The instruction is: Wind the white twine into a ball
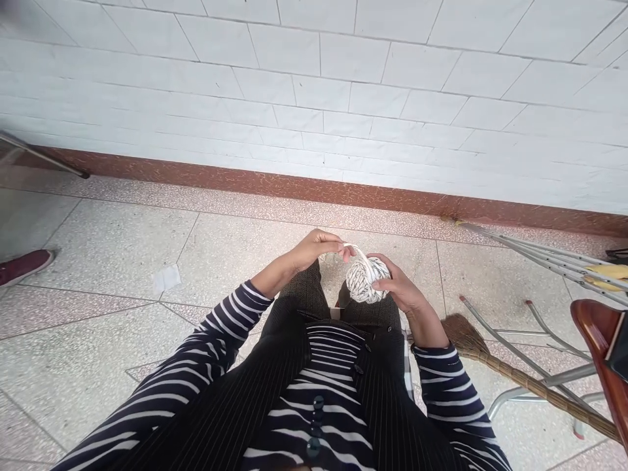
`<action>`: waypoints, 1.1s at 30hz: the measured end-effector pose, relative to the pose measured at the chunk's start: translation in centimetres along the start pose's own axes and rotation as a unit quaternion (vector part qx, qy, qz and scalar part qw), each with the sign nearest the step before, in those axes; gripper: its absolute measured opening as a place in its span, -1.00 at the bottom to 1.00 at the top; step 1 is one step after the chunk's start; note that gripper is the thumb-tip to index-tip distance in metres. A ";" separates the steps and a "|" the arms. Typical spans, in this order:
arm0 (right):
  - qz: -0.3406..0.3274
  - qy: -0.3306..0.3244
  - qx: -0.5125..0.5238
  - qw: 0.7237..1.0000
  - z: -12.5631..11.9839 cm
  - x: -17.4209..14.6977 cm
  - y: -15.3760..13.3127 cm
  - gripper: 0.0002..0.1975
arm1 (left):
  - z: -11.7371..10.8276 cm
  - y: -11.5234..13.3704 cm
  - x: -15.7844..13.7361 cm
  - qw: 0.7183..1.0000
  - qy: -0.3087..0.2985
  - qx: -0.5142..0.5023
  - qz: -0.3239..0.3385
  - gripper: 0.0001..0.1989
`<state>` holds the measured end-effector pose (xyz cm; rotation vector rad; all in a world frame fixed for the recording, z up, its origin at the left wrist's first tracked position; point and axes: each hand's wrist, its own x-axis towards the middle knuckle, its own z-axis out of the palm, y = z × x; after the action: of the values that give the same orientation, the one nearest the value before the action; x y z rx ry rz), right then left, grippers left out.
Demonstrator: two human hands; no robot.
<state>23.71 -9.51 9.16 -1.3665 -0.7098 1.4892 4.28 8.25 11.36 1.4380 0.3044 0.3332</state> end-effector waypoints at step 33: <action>0.045 -0.040 0.081 0.995 1.2 1.2 6.6 -0.40 | 2.3 -9.4 -3.6 0.973 0.099 0.179 -0.108 -0.79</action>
<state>20.95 -10.70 3.03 -1.2350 -0.5691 1.6433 2.28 3.75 2.27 1.7081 0.7070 0.2508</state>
